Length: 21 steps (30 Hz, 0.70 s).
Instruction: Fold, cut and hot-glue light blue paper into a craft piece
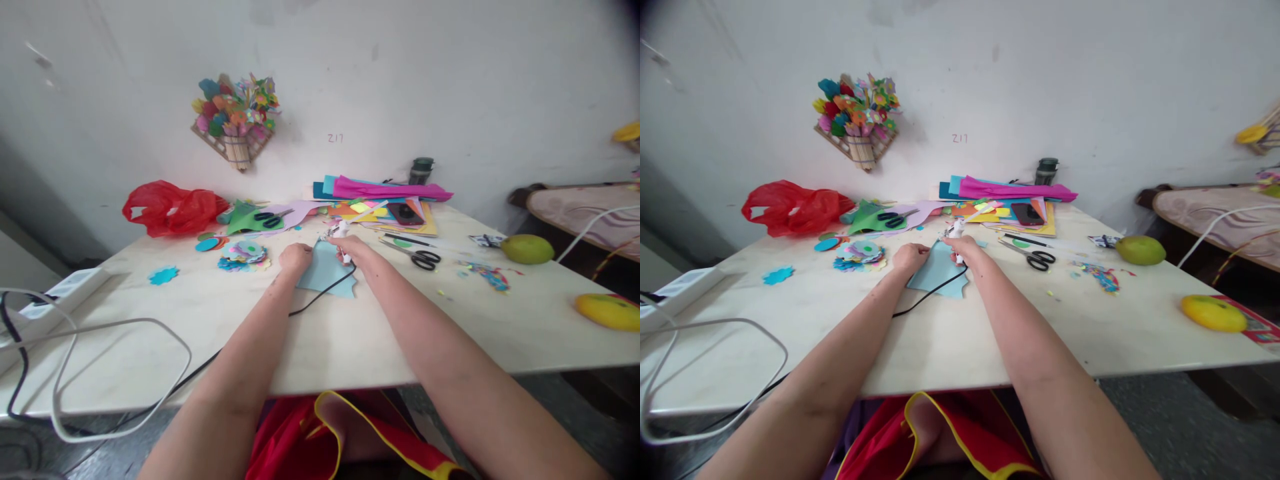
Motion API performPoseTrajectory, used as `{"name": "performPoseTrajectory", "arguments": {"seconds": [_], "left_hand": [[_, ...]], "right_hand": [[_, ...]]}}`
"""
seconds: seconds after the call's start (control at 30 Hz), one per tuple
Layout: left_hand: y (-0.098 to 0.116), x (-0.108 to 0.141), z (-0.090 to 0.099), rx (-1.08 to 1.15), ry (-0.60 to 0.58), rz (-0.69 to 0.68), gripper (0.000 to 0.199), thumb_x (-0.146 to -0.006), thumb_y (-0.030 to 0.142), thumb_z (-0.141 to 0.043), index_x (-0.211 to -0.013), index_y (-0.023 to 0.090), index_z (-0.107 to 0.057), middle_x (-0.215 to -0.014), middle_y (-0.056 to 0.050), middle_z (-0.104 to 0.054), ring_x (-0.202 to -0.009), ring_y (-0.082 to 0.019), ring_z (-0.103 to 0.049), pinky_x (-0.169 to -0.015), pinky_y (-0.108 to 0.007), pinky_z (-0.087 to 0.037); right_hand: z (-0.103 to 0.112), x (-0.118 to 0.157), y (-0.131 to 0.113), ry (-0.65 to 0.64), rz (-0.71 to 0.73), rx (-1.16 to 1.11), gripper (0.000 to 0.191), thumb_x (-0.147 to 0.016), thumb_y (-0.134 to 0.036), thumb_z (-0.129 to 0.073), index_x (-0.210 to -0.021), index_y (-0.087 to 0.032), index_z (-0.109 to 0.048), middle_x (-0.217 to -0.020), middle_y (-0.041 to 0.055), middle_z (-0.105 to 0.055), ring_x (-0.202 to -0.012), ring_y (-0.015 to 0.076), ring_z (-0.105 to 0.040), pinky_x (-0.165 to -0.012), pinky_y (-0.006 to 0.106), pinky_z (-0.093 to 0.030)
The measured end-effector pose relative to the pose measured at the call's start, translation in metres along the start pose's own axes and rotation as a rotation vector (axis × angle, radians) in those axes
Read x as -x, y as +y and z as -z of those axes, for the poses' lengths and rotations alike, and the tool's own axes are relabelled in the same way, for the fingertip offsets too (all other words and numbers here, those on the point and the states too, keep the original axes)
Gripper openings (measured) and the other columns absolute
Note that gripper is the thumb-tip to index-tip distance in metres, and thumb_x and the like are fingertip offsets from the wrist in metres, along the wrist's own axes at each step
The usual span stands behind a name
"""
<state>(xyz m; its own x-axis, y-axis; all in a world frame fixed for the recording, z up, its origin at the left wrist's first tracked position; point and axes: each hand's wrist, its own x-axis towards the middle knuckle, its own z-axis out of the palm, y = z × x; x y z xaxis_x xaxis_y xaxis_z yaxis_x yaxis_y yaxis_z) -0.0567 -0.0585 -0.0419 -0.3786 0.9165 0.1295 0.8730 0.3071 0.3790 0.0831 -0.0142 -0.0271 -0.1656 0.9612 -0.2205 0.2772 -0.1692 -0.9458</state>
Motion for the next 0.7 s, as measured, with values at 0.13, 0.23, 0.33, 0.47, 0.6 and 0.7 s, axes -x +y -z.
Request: {"name": "performPoseTrajectory", "arguments": {"seconds": [0.13,0.23,0.33,0.47,0.6,0.7], "left_hand": [[-0.0008,-0.0017,-0.0012,0.000,0.005,0.002,0.030,-0.073,0.033,-0.050,-0.097,0.032,-0.067,-0.101,-0.003,-0.067,-0.094,-0.022,-0.059,-0.078,-0.030,-0.044],[-0.0012,-0.0018,-0.0013,0.002,0.004,-0.003,0.030,-0.073,0.032,-0.049,-0.097,0.032,-0.067,-0.101,-0.003,-0.067,-0.094,-0.022,-0.059,-0.078,-0.029,-0.044],[-0.0015,-0.0017,-0.0012,0.010,-0.002,0.000,0.030,-0.073,0.031,-0.049,-0.096,0.032,-0.067,-0.101,-0.003,-0.067,-0.093,-0.021,-0.059,-0.078,-0.029,-0.044],[-0.0015,-0.0016,-0.0011,0.008,0.000,-0.003,0.030,-0.073,0.033,-0.049,-0.096,0.032,-0.067,-0.101,-0.003,-0.067,-0.094,-0.022,-0.059,-0.078,-0.030,-0.044],[-0.0012,-0.0014,-0.0006,0.009,-0.007,-0.001,0.030,-0.073,0.033,-0.050,-0.097,0.031,-0.067,-0.101,-0.003,-0.066,-0.094,-0.022,-0.059,-0.077,-0.029,-0.044],[-0.0011,-0.0014,-0.0004,0.007,-0.015,0.002,0.030,-0.073,0.034,-0.051,-0.097,0.032,-0.067,-0.101,-0.002,-0.066,-0.094,-0.021,-0.059,-0.078,-0.028,-0.044]], "right_hand": [[0.0020,0.0003,0.0009,-0.016,0.004,-0.016,0.034,-0.068,-0.040,-0.069,-0.072,-0.013,-0.050,-0.047,-0.0059,-0.043,-0.036,0.0086,-0.045,-0.030,0.020,-0.033],[0.0029,0.0002,0.0018,-0.019,0.004,-0.030,0.033,-0.069,-0.039,-0.068,-0.072,-0.012,-0.050,-0.046,-0.0059,-0.043,-0.035,0.0079,-0.045,-0.031,0.019,-0.034],[0.0024,-0.0005,0.0025,-0.007,0.008,-0.022,0.030,-0.072,-0.038,-0.065,-0.072,-0.012,-0.051,-0.045,-0.0040,-0.047,-0.035,0.0077,-0.044,-0.031,0.019,-0.035],[0.0008,-0.0034,0.0030,0.014,0.014,0.001,0.030,-0.075,-0.039,-0.061,-0.077,-0.011,-0.053,-0.044,-0.0010,-0.051,-0.035,0.0099,-0.046,-0.032,0.021,-0.038],[0.0001,-0.0079,0.0037,0.013,0.003,-0.036,0.031,-0.077,-0.041,-0.058,-0.083,-0.011,-0.054,-0.045,0.0004,-0.053,-0.034,0.0110,-0.048,-0.033,0.022,-0.039],[0.0000,-0.0096,0.0036,0.013,0.009,-0.051,0.031,-0.079,-0.040,-0.056,-0.083,-0.009,-0.054,-0.045,0.0016,-0.054,-0.033,0.0107,-0.046,-0.032,0.022,-0.039]]}}
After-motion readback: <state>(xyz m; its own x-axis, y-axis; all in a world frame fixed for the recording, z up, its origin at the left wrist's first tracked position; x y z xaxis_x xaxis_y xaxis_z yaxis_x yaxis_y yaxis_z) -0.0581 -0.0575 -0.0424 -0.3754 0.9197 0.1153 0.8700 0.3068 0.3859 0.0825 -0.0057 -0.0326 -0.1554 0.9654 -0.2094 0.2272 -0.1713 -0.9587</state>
